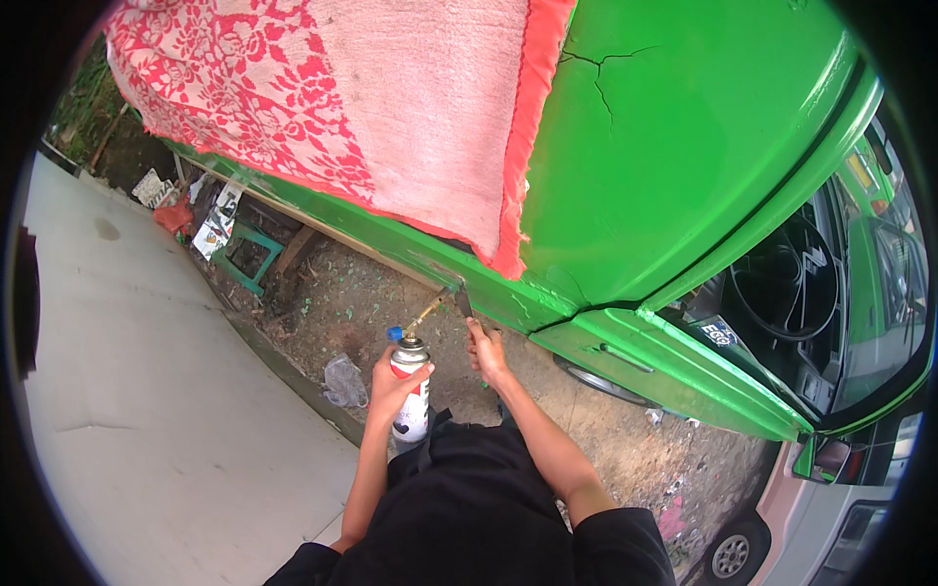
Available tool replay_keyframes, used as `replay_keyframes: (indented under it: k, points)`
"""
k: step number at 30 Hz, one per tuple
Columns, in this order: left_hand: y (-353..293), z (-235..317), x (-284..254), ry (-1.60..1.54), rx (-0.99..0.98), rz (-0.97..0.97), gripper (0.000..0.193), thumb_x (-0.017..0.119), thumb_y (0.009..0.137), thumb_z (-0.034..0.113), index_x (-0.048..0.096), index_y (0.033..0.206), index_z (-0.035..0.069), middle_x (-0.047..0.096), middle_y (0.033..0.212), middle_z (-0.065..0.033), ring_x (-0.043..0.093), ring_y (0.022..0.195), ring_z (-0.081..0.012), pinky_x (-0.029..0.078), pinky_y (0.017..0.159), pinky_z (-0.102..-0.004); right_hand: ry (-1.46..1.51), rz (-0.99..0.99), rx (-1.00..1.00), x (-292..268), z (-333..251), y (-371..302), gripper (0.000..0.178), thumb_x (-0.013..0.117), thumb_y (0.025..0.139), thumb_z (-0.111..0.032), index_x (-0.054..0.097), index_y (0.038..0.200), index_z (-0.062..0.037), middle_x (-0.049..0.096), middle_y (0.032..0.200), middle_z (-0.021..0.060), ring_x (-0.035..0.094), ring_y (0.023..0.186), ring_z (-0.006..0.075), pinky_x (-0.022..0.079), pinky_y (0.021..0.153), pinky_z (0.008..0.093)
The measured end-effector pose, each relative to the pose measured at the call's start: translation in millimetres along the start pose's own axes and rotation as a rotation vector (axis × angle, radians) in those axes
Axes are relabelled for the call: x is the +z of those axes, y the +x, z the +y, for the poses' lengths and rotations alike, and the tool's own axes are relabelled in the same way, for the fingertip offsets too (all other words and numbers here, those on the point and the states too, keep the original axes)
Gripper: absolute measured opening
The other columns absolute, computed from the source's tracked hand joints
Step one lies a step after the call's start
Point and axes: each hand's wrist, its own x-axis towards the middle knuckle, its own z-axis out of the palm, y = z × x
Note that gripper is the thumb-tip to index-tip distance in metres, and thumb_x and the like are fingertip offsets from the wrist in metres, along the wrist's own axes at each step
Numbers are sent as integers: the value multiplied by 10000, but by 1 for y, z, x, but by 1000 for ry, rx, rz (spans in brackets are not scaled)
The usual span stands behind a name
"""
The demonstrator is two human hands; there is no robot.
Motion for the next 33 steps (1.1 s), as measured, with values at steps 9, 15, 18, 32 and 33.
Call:
replay_keyframes:
  k: [9, 15, 18, 32, 33]
  points:
    - [4, -4, -7, -33, -2, -2, 454, 884, 726, 203, 609, 1016, -12, 730, 885, -96, 692, 794, -137, 548, 724, -308, -14, -116, -99, -2, 21, 14, 318, 476, 1044, -421, 477, 906, -135, 435, 726, -39, 345, 515, 51, 261, 462, 232]
    - [8, 1, -21, -13, -1, -27, 443, 884, 729, 195, 611, 1012, -9, 727, 887, -87, 686, 790, -131, 544, 722, -303, 95, -124, -23, -6, 51, 41, 312, 505, 1028, -441, 510, 913, -151, 469, 741, -52, 416, 599, 62, 340, 522, 245]
    - [12, -6, -36, -23, 5, -35, 419, 883, 726, 179, 619, 995, -5, 723, 874, -84, 682, 776, -130, 543, 719, -307, 109, -64, 54, -1, 55, 47, 298, 610, 976, -407, 531, 854, -146, 463, 680, -53, 407, 535, 65, 333, 474, 247]
    - [17, -15, -86, -22, -52, -37, 411, 835, 758, 57, 581, 1076, -2, 693, 919, -63, 655, 802, -109, 527, 711, -273, 171, 526, -323, 82, 79, 100, 402, 702, 804, -78, 398, 544, -117, 397, 557, -86, 305, 525, 44, 242, 453, 313]
    - [16, -15, -88, -26, -49, -30, 413, 834, 759, 55, 581, 1080, -3, 692, 923, -64, 655, 802, -109, 527, 711, -273, 228, 543, -319, 83, 80, 98, 408, 703, 802, -68, 391, 545, -120, 389, 560, -86, 296, 530, 43, 238, 454, 311]
